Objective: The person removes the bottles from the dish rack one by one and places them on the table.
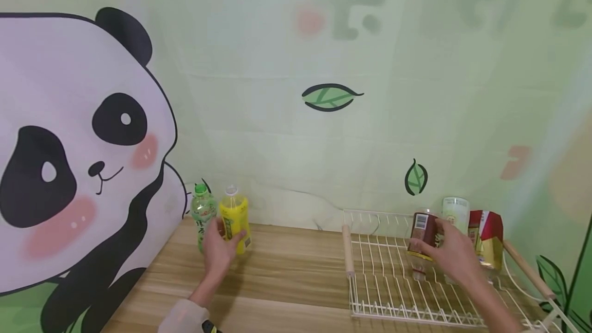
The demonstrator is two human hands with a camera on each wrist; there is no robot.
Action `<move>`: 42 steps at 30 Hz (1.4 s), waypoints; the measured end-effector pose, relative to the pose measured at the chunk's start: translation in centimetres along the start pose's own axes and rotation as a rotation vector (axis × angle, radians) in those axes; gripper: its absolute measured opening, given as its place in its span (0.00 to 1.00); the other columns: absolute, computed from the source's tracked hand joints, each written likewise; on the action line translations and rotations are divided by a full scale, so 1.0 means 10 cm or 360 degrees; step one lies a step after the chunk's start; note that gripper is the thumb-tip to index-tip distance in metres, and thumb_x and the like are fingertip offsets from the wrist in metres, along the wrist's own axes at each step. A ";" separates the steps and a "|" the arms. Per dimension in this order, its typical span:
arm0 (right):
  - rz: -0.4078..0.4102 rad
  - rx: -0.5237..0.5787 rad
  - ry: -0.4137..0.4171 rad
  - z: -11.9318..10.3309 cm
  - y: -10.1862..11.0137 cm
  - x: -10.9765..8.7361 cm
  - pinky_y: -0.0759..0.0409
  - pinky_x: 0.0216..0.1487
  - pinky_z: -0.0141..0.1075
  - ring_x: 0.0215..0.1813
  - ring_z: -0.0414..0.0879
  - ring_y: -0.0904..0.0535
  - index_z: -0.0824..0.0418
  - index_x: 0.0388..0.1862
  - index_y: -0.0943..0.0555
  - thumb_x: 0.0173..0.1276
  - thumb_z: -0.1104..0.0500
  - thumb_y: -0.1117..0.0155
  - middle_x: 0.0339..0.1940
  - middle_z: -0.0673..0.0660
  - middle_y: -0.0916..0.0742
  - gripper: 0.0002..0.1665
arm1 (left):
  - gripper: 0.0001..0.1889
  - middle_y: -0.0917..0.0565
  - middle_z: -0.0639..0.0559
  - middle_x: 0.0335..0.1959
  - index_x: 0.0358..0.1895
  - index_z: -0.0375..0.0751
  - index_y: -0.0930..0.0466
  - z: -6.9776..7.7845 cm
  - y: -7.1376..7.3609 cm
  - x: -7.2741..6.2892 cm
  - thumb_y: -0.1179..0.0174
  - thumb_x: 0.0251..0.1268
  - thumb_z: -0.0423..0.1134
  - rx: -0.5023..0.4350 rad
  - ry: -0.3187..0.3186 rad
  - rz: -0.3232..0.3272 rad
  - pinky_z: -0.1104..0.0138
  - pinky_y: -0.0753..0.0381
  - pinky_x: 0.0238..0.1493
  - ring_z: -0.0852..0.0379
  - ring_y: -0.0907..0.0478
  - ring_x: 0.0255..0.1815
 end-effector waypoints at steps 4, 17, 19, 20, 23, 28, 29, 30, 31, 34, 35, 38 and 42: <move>0.0008 -0.0007 -0.0027 0.02 -0.02 0.00 0.15 0.49 0.61 0.54 0.71 0.18 0.80 0.75 0.36 0.67 0.36 0.24 0.62 0.81 0.20 0.59 | 0.30 0.22 0.33 0.62 0.64 0.32 0.30 -0.04 -0.01 0.01 0.24 0.63 0.35 -0.0025 0.0016 -0.0007 0.40 0.24 0.69 0.34 0.23 0.64; -0.0022 -0.0041 -0.0181 0.15 -0.12 0.02 0.18 0.56 0.68 0.62 0.79 0.23 0.81 0.76 0.39 0.70 0.46 0.25 0.68 0.85 0.26 0.54 | 0.31 0.21 0.32 0.60 0.64 0.30 0.31 -0.23 -0.04 0.05 0.23 0.63 0.36 0.0017 0.0069 0.0019 0.41 0.24 0.68 0.35 0.24 0.62; 0.0008 -0.0032 -0.0183 0.15 -0.11 0.02 0.19 0.57 0.69 0.63 0.80 0.25 0.80 0.76 0.39 0.70 0.48 0.24 0.68 0.85 0.26 0.53 | 0.32 0.21 0.32 0.60 0.64 0.30 0.31 -0.23 -0.05 0.06 0.23 0.63 0.36 0.0028 0.0058 0.0024 0.41 0.24 0.68 0.35 0.24 0.62; 0.0023 -0.0024 -0.0189 0.16 -0.11 0.01 0.20 0.58 0.70 0.64 0.80 0.26 0.80 0.76 0.38 0.70 0.49 0.24 0.68 0.85 0.26 0.52 | 0.32 0.22 0.31 0.60 0.65 0.30 0.31 -0.23 -0.05 0.06 0.23 0.63 0.36 0.0034 0.0052 0.0024 0.41 0.24 0.68 0.35 0.24 0.63; 0.0072 0.0000 -0.0189 0.17 -0.12 0.01 0.21 0.59 0.70 0.64 0.80 0.26 0.79 0.76 0.37 0.69 0.51 0.23 0.67 0.84 0.25 0.50 | 0.33 0.22 0.31 0.60 0.65 0.29 0.31 -0.22 -0.05 0.06 0.23 0.62 0.35 0.0047 0.0036 0.0029 0.40 0.24 0.68 0.34 0.24 0.63; 0.0103 -0.0002 -0.0112 0.18 -0.15 0.01 0.19 0.56 0.68 0.62 0.78 0.23 0.80 0.72 0.34 0.67 0.54 0.22 0.63 0.84 0.22 0.47 | 0.34 0.22 0.31 0.60 0.65 0.29 0.31 -0.22 -0.04 0.06 0.22 0.61 0.35 0.0058 0.0029 0.0042 0.40 0.25 0.69 0.34 0.24 0.63; 0.0100 -0.0003 -0.0101 0.18 -0.16 0.01 0.18 0.56 0.68 0.61 0.78 0.23 0.80 0.72 0.34 0.67 0.54 0.22 0.63 0.84 0.22 0.47 | 0.34 0.22 0.31 0.60 0.65 0.29 0.30 -0.22 -0.04 0.06 0.22 0.61 0.35 0.0061 0.0032 0.0047 0.40 0.24 0.68 0.34 0.24 0.63; 0.0089 0.0005 -0.0095 0.18 -0.17 0.01 0.19 0.56 0.68 0.62 0.78 0.23 0.80 0.72 0.35 0.67 0.54 0.22 0.64 0.84 0.23 0.48 | 0.34 0.22 0.32 0.60 0.65 0.29 0.30 -0.23 -0.04 0.06 0.22 0.61 0.36 0.0065 0.0035 0.0052 0.40 0.24 0.68 0.34 0.24 0.62; 0.0073 0.0007 -0.0093 0.19 -0.18 0.02 0.19 0.57 0.69 0.62 0.79 0.24 0.80 0.73 0.36 0.67 0.54 0.22 0.65 0.84 0.24 0.49 | 0.34 0.22 0.32 0.60 0.65 0.29 0.30 -0.23 -0.04 0.06 0.22 0.62 0.36 0.0066 0.0037 0.0055 0.40 0.24 0.68 0.34 0.24 0.62; 0.0030 0.0020 -0.0077 0.19 -0.22 0.03 0.22 0.59 0.71 0.65 0.80 0.27 0.79 0.76 0.39 0.67 0.54 0.21 0.68 0.85 0.27 0.52 | 0.34 0.22 0.32 0.61 0.66 0.29 0.31 -0.24 -0.04 0.05 0.23 0.62 0.36 0.0073 0.0036 0.0054 0.41 0.24 0.68 0.35 0.24 0.62; 0.0015 0.0023 -0.0058 0.19 -0.24 0.03 0.22 0.59 0.72 0.65 0.81 0.27 0.80 0.77 0.40 0.67 0.54 0.21 0.68 0.85 0.27 0.53 | 0.34 0.23 0.32 0.61 0.67 0.29 0.31 -0.24 -0.04 0.04 0.23 0.62 0.36 0.0074 0.0036 0.0046 0.41 0.25 0.69 0.35 0.24 0.63; -0.0032 0.0008 -0.0028 0.20 -0.30 0.04 0.22 0.59 0.72 0.65 0.82 0.28 0.81 0.76 0.41 0.66 0.53 0.21 0.68 0.86 0.28 0.55 | 0.35 0.24 0.32 0.63 0.68 0.29 0.32 -0.22 -0.05 0.02 0.24 0.63 0.36 0.0071 0.0028 0.0024 0.40 0.26 0.70 0.35 0.26 0.64; -0.0102 -0.0016 -0.0078 0.22 -0.35 0.07 0.21 0.59 0.71 0.63 0.82 0.26 0.83 0.75 0.44 0.67 0.50 0.22 0.66 0.88 0.28 0.57 | 0.36 0.25 0.31 0.64 0.70 0.28 0.33 -0.19 -0.05 -0.01 0.24 0.62 0.34 0.0056 0.0032 0.0029 0.39 0.27 0.71 0.33 0.26 0.66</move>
Point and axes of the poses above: each hand's wrist, its own x-axis towards the middle knuckle, its own y-axis out of the back of the hand, z = x × y, the point moved 8 cm from there along x, towards the middle knuckle
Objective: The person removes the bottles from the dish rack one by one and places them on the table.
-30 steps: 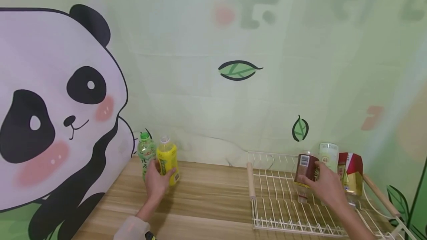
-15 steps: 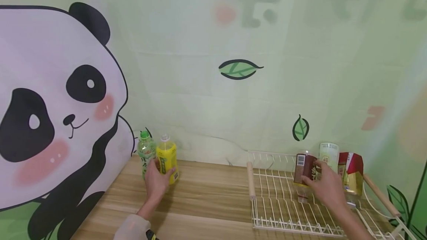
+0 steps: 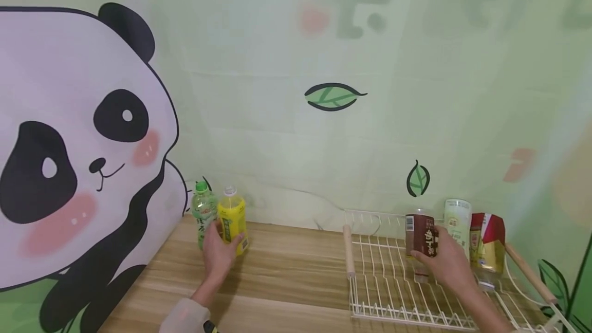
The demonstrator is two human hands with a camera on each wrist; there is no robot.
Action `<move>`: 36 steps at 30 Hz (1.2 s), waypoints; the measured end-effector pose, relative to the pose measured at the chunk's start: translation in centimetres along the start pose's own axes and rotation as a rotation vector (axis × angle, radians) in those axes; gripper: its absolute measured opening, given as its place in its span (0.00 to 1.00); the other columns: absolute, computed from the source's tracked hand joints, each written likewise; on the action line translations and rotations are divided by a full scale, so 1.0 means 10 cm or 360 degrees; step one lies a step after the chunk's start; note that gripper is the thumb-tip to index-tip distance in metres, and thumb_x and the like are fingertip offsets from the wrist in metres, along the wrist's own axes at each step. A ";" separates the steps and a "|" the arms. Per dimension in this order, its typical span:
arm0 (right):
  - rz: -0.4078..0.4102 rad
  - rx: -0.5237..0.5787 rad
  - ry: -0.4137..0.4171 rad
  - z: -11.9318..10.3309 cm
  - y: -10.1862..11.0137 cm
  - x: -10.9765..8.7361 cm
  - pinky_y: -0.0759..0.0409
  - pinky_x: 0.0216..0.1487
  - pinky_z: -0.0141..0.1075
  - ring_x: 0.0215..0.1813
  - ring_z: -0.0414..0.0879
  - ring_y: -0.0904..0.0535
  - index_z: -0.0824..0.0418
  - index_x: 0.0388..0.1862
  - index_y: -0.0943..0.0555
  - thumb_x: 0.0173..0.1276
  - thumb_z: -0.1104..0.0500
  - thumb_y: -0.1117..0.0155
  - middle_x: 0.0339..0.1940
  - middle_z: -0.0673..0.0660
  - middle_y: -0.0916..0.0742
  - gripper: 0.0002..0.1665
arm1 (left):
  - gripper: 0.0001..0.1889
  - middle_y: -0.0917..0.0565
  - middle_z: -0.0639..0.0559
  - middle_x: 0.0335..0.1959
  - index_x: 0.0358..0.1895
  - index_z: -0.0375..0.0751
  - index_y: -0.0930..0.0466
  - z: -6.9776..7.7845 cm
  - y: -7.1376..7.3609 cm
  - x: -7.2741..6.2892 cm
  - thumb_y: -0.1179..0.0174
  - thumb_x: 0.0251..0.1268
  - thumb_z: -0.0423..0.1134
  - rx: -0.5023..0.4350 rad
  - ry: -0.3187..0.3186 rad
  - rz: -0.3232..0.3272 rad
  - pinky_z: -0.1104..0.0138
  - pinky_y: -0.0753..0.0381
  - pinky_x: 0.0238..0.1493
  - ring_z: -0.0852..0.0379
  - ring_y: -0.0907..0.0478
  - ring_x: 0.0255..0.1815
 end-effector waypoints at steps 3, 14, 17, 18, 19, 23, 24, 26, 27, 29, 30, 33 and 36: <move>-0.0054 0.0004 -0.0039 0.00 -0.02 0.03 0.18 0.56 0.68 0.60 0.80 0.23 0.84 0.75 0.45 0.68 0.48 0.22 0.63 0.88 0.26 0.58 | 0.37 0.25 0.30 0.65 0.70 0.29 0.33 0.02 0.01 -0.02 0.24 0.62 0.33 -0.0007 0.0009 0.0016 0.39 0.28 0.72 0.33 0.27 0.67; -0.0111 -0.0020 -0.0051 0.00 -0.04 0.03 0.13 0.40 0.56 0.45 0.68 0.15 0.86 0.67 0.41 0.69 0.46 0.24 0.47 0.81 0.18 0.54 | 0.40 0.26 0.30 0.64 0.73 0.29 0.37 0.05 -0.04 -0.03 0.24 0.61 0.31 0.0038 -0.0016 -0.0013 0.37 0.27 0.70 0.32 0.27 0.66; -0.0104 -0.0024 -0.0034 -0.01 -0.05 0.04 0.13 0.43 0.58 0.46 0.69 0.15 0.86 0.66 0.39 0.69 0.47 0.23 0.47 0.81 0.18 0.52 | 0.40 0.27 0.30 0.64 0.72 0.28 0.36 0.03 -0.03 -0.03 0.24 0.60 0.31 0.0049 -0.0013 -0.0004 0.37 0.27 0.70 0.32 0.27 0.66; -0.0101 -0.0025 -0.0030 -0.02 -0.05 0.04 0.13 0.44 0.58 0.46 0.69 0.15 0.85 0.65 0.39 0.69 0.47 0.23 0.48 0.81 0.18 0.51 | 0.40 0.27 0.30 0.64 0.72 0.28 0.37 0.03 -0.03 -0.03 0.24 0.60 0.32 0.0058 -0.0013 -0.0006 0.37 0.27 0.70 0.32 0.28 0.66; -0.0099 -0.0024 -0.0027 -0.02 -0.06 0.04 0.13 0.45 0.59 0.47 0.69 0.15 0.85 0.66 0.38 0.69 0.47 0.23 0.49 0.81 0.18 0.51 | 0.40 0.27 0.29 0.65 0.72 0.27 0.37 0.02 -0.02 -0.03 0.24 0.60 0.32 0.0063 -0.0015 -0.0006 0.38 0.27 0.70 0.32 0.28 0.66; -0.0091 -0.0027 -0.0028 -0.01 -0.07 0.04 0.13 0.45 0.59 0.48 0.70 0.15 0.85 0.68 0.40 0.70 0.45 0.24 0.49 0.82 0.18 0.53 | 0.41 0.29 0.27 0.67 0.72 0.24 0.37 0.00 -0.01 -0.04 0.24 0.62 0.34 0.0085 -0.0017 -0.0028 0.39 0.29 0.72 0.31 0.29 0.68; -0.0089 -0.0023 -0.0030 -0.01 -0.07 0.04 0.13 0.45 0.60 0.48 0.71 0.16 0.86 0.69 0.40 0.70 0.45 0.24 0.50 0.82 0.18 0.54 | 0.41 0.29 0.27 0.67 0.73 0.24 0.37 0.00 -0.01 -0.05 0.24 0.62 0.35 0.0083 -0.0015 -0.0036 0.39 0.29 0.73 0.31 0.30 0.69; -0.0086 -0.0008 -0.0024 -0.02 -0.06 0.03 0.13 0.47 0.61 0.50 0.72 0.16 0.86 0.71 0.42 0.70 0.44 0.25 0.52 0.84 0.19 0.56 | 0.41 0.30 0.27 0.68 0.73 0.24 0.37 -0.01 0.01 -0.06 0.24 0.64 0.37 0.0082 -0.0003 -0.0052 0.39 0.30 0.73 0.30 0.30 0.69; -0.0084 0.0002 -0.0020 -0.03 -0.06 0.03 0.13 0.48 0.62 0.51 0.73 0.16 0.86 0.72 0.43 0.70 0.43 0.25 0.53 0.84 0.19 0.58 | 0.41 0.30 0.27 0.68 0.72 0.24 0.37 -0.02 0.02 -0.07 0.24 0.64 0.38 0.0076 0.0003 -0.0060 0.39 0.30 0.73 0.30 0.31 0.69; -0.0076 0.0032 -0.0007 -0.06 -0.04 0.03 0.14 0.49 0.63 0.52 0.75 0.17 0.86 0.73 0.44 0.70 0.42 0.26 0.55 0.85 0.20 0.60 | 0.41 0.30 0.27 0.68 0.72 0.24 0.37 -0.03 0.04 -0.09 0.24 0.65 0.40 0.0063 0.0019 -0.0075 0.39 0.30 0.74 0.31 0.31 0.69; -0.0073 0.0043 -0.0002 -0.08 -0.03 0.02 0.14 0.49 0.64 0.54 0.76 0.18 0.86 0.74 0.45 0.70 0.41 0.26 0.56 0.86 0.21 0.61 | 0.41 0.30 0.27 0.67 0.72 0.24 0.37 -0.03 0.05 -0.10 0.24 0.65 0.41 0.0053 0.0026 -0.0080 0.38 0.30 0.74 0.31 0.31 0.69; -0.0068 0.0072 0.0017 -0.15 0.02 0.00 0.14 0.50 0.64 0.56 0.78 0.19 0.85 0.76 0.46 0.70 0.40 0.26 0.59 0.87 0.22 0.63 | 0.41 0.30 0.27 0.66 0.72 0.24 0.38 -0.03 0.10 -0.13 0.25 0.66 0.44 0.0040 0.0046 -0.0092 0.39 0.29 0.73 0.31 0.30 0.68; -0.0061 0.0086 0.0058 -0.24 0.08 -0.02 0.14 0.52 0.64 0.58 0.78 0.20 0.83 0.76 0.45 0.69 0.41 0.24 0.62 0.87 0.24 0.62 | 0.42 0.29 0.28 0.65 0.71 0.25 0.37 0.02 0.15 -0.17 0.25 0.66 0.47 0.0088 0.0048 -0.0100 0.39 0.26 0.70 0.32 0.29 0.66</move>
Point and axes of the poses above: each hand's wrist, its own x-axis towards the middle knuckle, its own y-axis out of the back of the hand, z = x × y, the point moved 8 cm from there along x, towards the middle knuckle
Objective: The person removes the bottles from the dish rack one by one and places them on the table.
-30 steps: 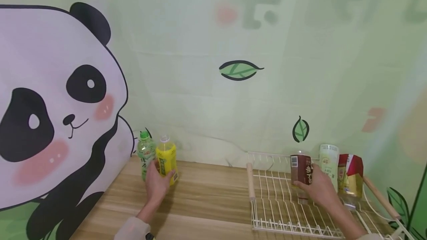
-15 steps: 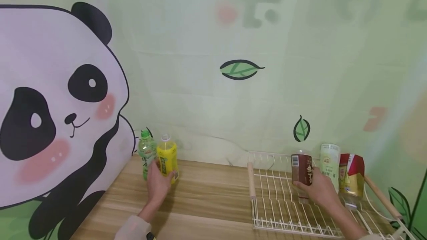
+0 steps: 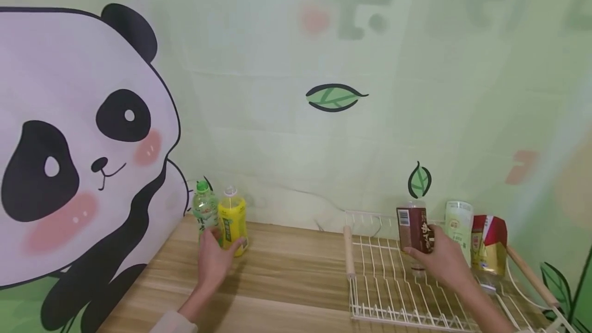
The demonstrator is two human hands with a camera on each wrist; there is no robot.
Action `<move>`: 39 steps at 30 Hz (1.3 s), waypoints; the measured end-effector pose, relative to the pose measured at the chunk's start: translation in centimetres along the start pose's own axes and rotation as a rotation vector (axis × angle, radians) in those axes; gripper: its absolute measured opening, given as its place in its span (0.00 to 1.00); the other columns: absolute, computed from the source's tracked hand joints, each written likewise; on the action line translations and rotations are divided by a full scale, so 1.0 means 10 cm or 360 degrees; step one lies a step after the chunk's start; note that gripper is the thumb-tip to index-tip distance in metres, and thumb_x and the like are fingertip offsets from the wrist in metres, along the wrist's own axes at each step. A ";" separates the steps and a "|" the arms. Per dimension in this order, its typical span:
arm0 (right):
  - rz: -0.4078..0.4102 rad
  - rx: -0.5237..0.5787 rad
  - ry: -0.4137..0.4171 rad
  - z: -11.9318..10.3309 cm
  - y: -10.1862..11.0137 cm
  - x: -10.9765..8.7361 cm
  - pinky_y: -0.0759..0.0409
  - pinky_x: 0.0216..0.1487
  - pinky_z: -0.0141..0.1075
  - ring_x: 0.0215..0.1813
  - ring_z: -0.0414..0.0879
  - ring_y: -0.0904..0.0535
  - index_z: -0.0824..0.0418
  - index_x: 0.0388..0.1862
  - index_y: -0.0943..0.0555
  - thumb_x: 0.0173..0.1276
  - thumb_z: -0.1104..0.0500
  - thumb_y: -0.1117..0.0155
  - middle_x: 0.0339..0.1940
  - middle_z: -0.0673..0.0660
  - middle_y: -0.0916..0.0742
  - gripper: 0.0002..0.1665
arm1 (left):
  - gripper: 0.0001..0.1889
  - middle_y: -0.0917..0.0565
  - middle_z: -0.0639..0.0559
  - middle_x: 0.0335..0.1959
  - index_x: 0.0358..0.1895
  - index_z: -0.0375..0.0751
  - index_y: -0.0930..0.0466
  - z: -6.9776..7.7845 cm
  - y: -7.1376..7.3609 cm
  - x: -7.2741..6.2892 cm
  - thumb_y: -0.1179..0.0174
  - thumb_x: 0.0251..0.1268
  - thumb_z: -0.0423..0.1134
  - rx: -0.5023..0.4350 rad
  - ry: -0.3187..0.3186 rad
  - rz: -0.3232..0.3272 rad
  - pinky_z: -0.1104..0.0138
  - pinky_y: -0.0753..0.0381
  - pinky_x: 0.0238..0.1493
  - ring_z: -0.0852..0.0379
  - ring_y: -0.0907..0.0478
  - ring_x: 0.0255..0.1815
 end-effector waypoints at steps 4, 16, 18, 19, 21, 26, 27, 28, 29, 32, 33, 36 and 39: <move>0.0008 0.0001 0.0080 -0.16 0.07 -0.03 0.14 0.52 0.63 0.58 0.78 0.20 0.81 0.77 0.42 0.68 0.43 0.22 0.66 0.86 0.25 0.60 | 0.41 0.27 0.31 0.61 0.68 0.27 0.34 0.19 0.10 -0.09 0.26 0.67 0.53 0.0129 -0.0077 0.0018 0.41 0.21 0.61 0.34 0.28 0.63; 0.0018 0.0015 0.0433 -0.83 0.16 -0.17 0.13 0.53 0.59 0.59 0.68 0.17 0.73 0.75 0.32 0.63 0.52 0.17 0.65 0.76 0.19 0.51 | 0.32 0.17 0.47 0.56 0.64 0.38 0.23 1.44 -0.04 -0.63 0.25 0.66 0.54 0.0232 -0.0719 -0.0325 0.51 0.17 0.61 0.47 0.21 0.59; 0.0023 0.0008 0.0508 -0.96 0.17 -0.21 0.13 0.53 0.58 0.58 0.65 0.16 0.71 0.75 0.31 0.63 0.54 0.17 0.65 0.73 0.17 0.48 | 0.35 0.18 0.48 0.60 0.67 0.40 0.23 1.68 -0.15 -0.77 0.26 0.66 0.57 0.0389 -0.0867 -0.0462 0.50 0.18 0.64 0.46 0.22 0.63; 0.0026 0.0000 0.0548 -1.03 0.17 -0.23 0.13 0.53 0.57 0.58 0.63 0.16 0.71 0.75 0.30 0.63 0.56 0.17 0.64 0.71 0.17 0.48 | 0.36 0.19 0.48 0.62 0.69 0.40 0.24 1.79 -0.19 -0.85 0.27 0.66 0.59 0.0474 -0.0945 -0.0517 0.49 0.19 0.65 0.45 0.23 0.65; 0.0020 -0.0011 0.0610 -1.15 0.16 -0.27 0.12 0.53 0.56 0.57 0.61 0.16 0.70 0.74 0.29 0.62 0.57 0.17 0.63 0.69 0.16 0.46 | 0.40 0.21 0.48 0.67 0.72 0.43 0.26 1.97 -0.26 -0.99 0.29 0.65 0.63 0.0625 -0.1084 -0.0579 0.49 0.19 0.66 0.44 0.26 0.68; 0.0007 -0.0064 0.0760 -1.38 0.13 -0.39 0.13 0.54 0.53 0.58 0.56 0.17 0.66 0.73 0.27 0.60 0.60 0.16 0.62 0.63 0.15 0.45 | 0.45 0.27 0.50 0.75 0.79 0.44 0.33 2.36 -0.35 -1.16 0.29 0.65 0.64 0.0697 -0.1394 -0.0531 0.51 0.24 0.72 0.45 0.31 0.74; 0.0009 -0.0083 0.0794 -1.41 0.13 -0.41 0.13 0.55 0.53 0.58 0.56 0.18 0.65 0.73 0.26 0.59 0.61 0.15 0.62 0.62 0.15 0.45 | 0.46 0.28 0.51 0.76 0.80 0.45 0.34 2.43 -0.37 -1.17 0.29 0.65 0.64 0.0694 -0.1445 -0.0527 0.51 0.25 0.73 0.46 0.33 0.75; 0.0016 -0.0100 0.0830 -1.45 0.12 -0.43 0.13 0.56 0.53 0.59 0.55 0.18 0.64 0.72 0.25 0.57 0.61 0.15 0.63 0.61 0.15 0.45 | 0.47 0.29 0.52 0.77 0.81 0.46 0.35 2.48 -0.40 -1.18 0.29 0.65 0.64 0.0689 -0.1491 -0.0536 0.51 0.26 0.74 0.47 0.34 0.76; 0.0016 -0.0112 0.0856 -1.48 0.12 -0.45 0.14 0.56 0.53 0.60 0.55 0.18 0.63 0.72 0.25 0.57 0.62 0.14 0.63 0.60 0.15 0.45 | 0.47 0.30 0.53 0.78 0.81 0.47 0.36 2.53 -0.44 -1.18 0.29 0.65 0.64 0.0700 -0.1533 -0.0549 0.51 0.27 0.75 0.48 0.35 0.77; 0.0009 -0.0156 0.0929 -1.56 0.10 -0.48 0.14 0.58 0.53 0.62 0.55 0.20 0.62 0.71 0.24 0.55 0.64 0.14 0.63 0.58 0.15 0.45 | 0.48 0.31 0.55 0.79 0.82 0.48 0.37 2.64 -0.55 -1.20 0.29 0.64 0.65 0.0720 -0.1661 -0.0589 0.51 0.28 0.75 0.49 0.36 0.79; -0.0001 -0.0167 0.0944 -1.58 0.09 -0.48 0.15 0.59 0.53 0.62 0.55 0.20 0.62 0.71 0.24 0.55 0.64 0.14 0.63 0.58 0.15 0.44 | 0.48 0.31 0.54 0.79 0.82 0.48 0.36 2.67 -0.59 -1.20 0.28 0.64 0.65 0.0736 -0.1691 -0.0603 0.51 0.29 0.76 0.49 0.36 0.79; -0.0060 -0.0203 0.0956 -1.63 0.04 -0.49 0.15 0.61 0.53 0.63 0.55 0.20 0.62 0.70 0.24 0.56 0.63 0.14 0.63 0.58 0.15 0.43 | 0.49 0.31 0.53 0.80 0.82 0.46 0.36 2.72 -0.72 -1.21 0.27 0.63 0.65 0.0821 -0.1756 -0.0650 0.52 0.30 0.77 0.49 0.36 0.79; -0.0129 -0.0238 0.0953 -1.67 -0.02 -0.50 0.15 0.62 0.51 0.63 0.53 0.21 0.60 0.69 0.23 0.56 0.62 0.14 0.63 0.56 0.16 0.42 | 0.49 0.29 0.53 0.78 0.81 0.46 0.34 2.70 -0.83 -1.23 0.26 0.62 0.64 0.0906 -0.1776 -0.0704 0.53 0.29 0.76 0.50 0.34 0.77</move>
Point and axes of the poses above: each hand's wrist, its own x-axis towards the middle knuckle, its own y-axis out of the back of the hand, z = x × y, the point moved 8 cm from there along x, towards the middle knuckle
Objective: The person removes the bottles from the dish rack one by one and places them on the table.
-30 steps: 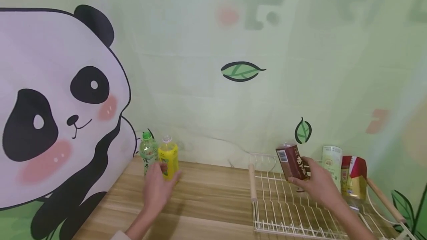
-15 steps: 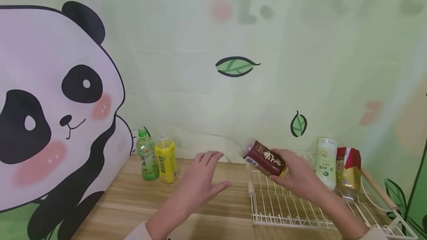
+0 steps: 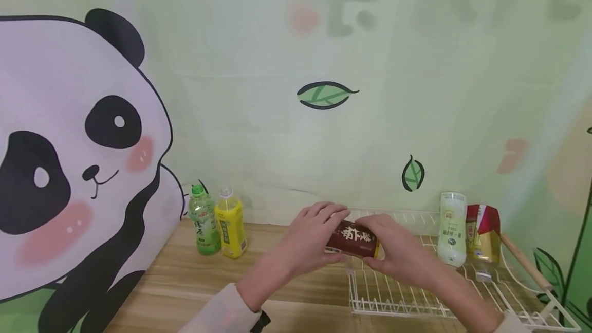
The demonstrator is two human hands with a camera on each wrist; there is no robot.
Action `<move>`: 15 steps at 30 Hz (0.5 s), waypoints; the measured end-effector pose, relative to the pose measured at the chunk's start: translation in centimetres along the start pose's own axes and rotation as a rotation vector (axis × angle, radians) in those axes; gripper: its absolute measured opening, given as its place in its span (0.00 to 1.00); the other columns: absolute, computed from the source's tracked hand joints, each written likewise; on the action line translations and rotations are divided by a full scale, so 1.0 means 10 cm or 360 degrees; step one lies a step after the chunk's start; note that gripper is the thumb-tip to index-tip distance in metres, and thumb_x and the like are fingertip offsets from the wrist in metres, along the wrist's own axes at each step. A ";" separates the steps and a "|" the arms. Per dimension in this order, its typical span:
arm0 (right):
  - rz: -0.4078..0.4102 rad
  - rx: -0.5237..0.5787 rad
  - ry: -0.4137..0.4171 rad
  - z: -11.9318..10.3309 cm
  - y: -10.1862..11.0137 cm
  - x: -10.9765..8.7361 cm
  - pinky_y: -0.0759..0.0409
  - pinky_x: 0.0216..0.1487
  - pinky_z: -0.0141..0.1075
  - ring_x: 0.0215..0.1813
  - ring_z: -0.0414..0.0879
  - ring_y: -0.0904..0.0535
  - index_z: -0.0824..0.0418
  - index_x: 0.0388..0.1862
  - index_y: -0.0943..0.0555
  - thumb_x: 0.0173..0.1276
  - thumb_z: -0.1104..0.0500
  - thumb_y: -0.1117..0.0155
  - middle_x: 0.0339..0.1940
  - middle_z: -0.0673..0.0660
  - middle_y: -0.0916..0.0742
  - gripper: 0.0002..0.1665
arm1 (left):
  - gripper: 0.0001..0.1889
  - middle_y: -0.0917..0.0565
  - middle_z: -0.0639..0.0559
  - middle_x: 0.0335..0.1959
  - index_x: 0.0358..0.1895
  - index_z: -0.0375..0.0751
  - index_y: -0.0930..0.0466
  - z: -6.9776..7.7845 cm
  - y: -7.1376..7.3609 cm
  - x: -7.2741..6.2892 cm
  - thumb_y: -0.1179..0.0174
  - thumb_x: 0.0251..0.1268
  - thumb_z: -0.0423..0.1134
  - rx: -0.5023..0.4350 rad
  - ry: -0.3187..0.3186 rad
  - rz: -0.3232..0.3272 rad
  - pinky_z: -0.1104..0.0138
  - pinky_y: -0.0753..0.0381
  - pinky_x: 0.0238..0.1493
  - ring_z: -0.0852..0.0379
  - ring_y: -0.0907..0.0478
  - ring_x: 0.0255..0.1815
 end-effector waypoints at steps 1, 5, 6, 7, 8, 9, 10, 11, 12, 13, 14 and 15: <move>-0.0018 -0.0005 0.0002 -0.01 -0.02 0.00 0.15 0.62 0.51 0.64 0.52 0.21 0.60 0.69 0.23 0.56 0.61 0.14 0.63 0.55 0.16 0.42 | 0.48 0.28 0.53 0.77 0.80 0.46 0.34 0.01 -0.04 0.01 0.26 0.62 0.65 0.0018 -0.0005 -0.0023 0.54 0.29 0.76 0.51 0.33 0.76; -0.0033 -0.0006 0.0013 -0.05 -0.05 0.00 0.15 0.62 0.49 0.64 0.51 0.21 0.60 0.70 0.22 0.57 0.60 0.14 0.64 0.54 0.17 0.42 | 0.45 0.23 0.55 0.70 0.77 0.47 0.29 0.04 -0.13 0.00 0.26 0.62 0.64 0.0045 -0.0019 -0.0052 0.56 0.25 0.72 0.54 0.28 0.70; -0.0021 0.0002 0.0013 -0.05 -0.05 0.00 0.15 0.62 0.50 0.63 0.51 0.20 0.60 0.69 0.22 0.57 0.60 0.14 0.64 0.55 0.17 0.42 | 0.44 0.22 0.55 0.69 0.76 0.48 0.28 0.04 -0.14 0.00 0.25 0.61 0.64 0.0040 -0.0017 -0.0042 0.56 0.24 0.71 0.54 0.27 0.68; -0.0006 0.0009 0.0007 -0.05 -0.05 -0.01 0.14 0.62 0.50 0.63 0.51 0.20 0.61 0.69 0.22 0.57 0.59 0.14 0.63 0.55 0.17 0.41 | 0.43 0.21 0.56 0.67 0.75 0.48 0.27 0.04 -0.15 0.00 0.25 0.61 0.63 0.0036 -0.0012 -0.0031 0.57 0.23 0.70 0.54 0.26 0.67; 0.0011 0.0012 0.0005 -0.05 -0.04 -0.01 0.15 0.62 0.50 0.63 0.52 0.20 0.61 0.68 0.22 0.57 0.59 0.14 0.63 0.55 0.17 0.41 | 0.42 0.21 0.56 0.66 0.74 0.48 0.26 0.04 -0.16 0.00 0.24 0.60 0.62 0.0029 -0.0008 -0.0019 0.57 0.23 0.69 0.54 0.26 0.66; 0.0029 0.0025 0.0000 -0.05 -0.04 -0.01 0.15 0.63 0.50 0.63 0.52 0.20 0.62 0.67 0.22 0.57 0.59 0.14 0.63 0.55 0.17 0.40 | 0.41 0.21 0.56 0.66 0.73 0.48 0.25 0.04 -0.16 0.01 0.23 0.60 0.61 0.0023 -0.0002 -0.0003 0.57 0.22 0.68 0.54 0.25 0.65; 0.0047 0.0031 -0.0003 -0.05 -0.04 -0.01 0.15 0.63 0.50 0.63 0.52 0.19 0.62 0.67 0.21 0.57 0.58 0.13 0.63 0.55 0.17 0.40 | 0.41 0.20 0.56 0.65 0.72 0.48 0.24 0.03 -0.16 0.00 0.22 0.59 0.60 0.0018 0.0007 0.0011 0.58 0.22 0.67 0.55 0.25 0.64; 0.0063 0.0024 -0.0003 -0.05 -0.04 0.00 0.15 0.63 0.50 0.63 0.52 0.19 0.63 0.66 0.21 0.57 0.58 0.13 0.62 0.55 0.17 0.40 | 0.40 0.20 0.56 0.65 0.72 0.48 0.24 0.02 -0.16 0.00 0.21 0.58 0.59 0.0013 0.0016 0.0024 0.58 0.21 0.67 0.55 0.25 0.64; 0.0077 0.0015 -0.0002 -0.05 -0.04 0.00 0.15 0.63 0.50 0.62 0.52 0.19 0.63 0.66 0.21 0.57 0.57 0.13 0.62 0.55 0.17 0.39 | 0.40 0.20 0.56 0.64 0.71 0.48 0.24 0.01 -0.16 0.00 0.21 0.58 0.59 0.0014 0.0020 0.0033 0.59 0.21 0.66 0.55 0.25 0.63; 0.0088 0.0009 -0.0007 -0.05 -0.04 0.00 0.15 0.63 0.50 0.62 0.52 0.19 0.63 0.65 0.21 0.57 0.57 0.13 0.62 0.55 0.16 0.39 | 0.40 0.20 0.56 0.64 0.71 0.48 0.24 0.01 -0.16 -0.01 0.21 0.58 0.59 0.0020 0.0024 0.0038 0.59 0.21 0.66 0.55 0.25 0.63; 0.0097 0.0000 -0.0005 -0.06 -0.04 0.00 0.15 0.63 0.51 0.62 0.52 0.19 0.63 0.66 0.21 0.57 0.57 0.13 0.62 0.55 0.16 0.39 | 0.40 0.20 0.56 0.64 0.71 0.48 0.23 0.01 -0.16 -0.02 0.21 0.58 0.59 0.0026 0.0027 0.0044 0.59 0.21 0.66 0.55 0.25 0.63; 0.0105 -0.0003 -0.0003 -0.07 -0.04 0.00 0.15 0.63 0.51 0.62 0.53 0.19 0.63 0.65 0.21 0.57 0.57 0.13 0.61 0.55 0.16 0.39 | 0.39 0.20 0.57 0.63 0.70 0.48 0.23 0.00 -0.15 -0.03 0.21 0.58 0.59 0.0030 0.0030 0.0050 0.59 0.21 0.65 0.55 0.25 0.62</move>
Point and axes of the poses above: each hand's wrist, its own x-axis towards the middle knuckle, its own y-axis out of the back of the hand, z = x × y, the point moved 8 cm from there along x, towards the middle knuckle
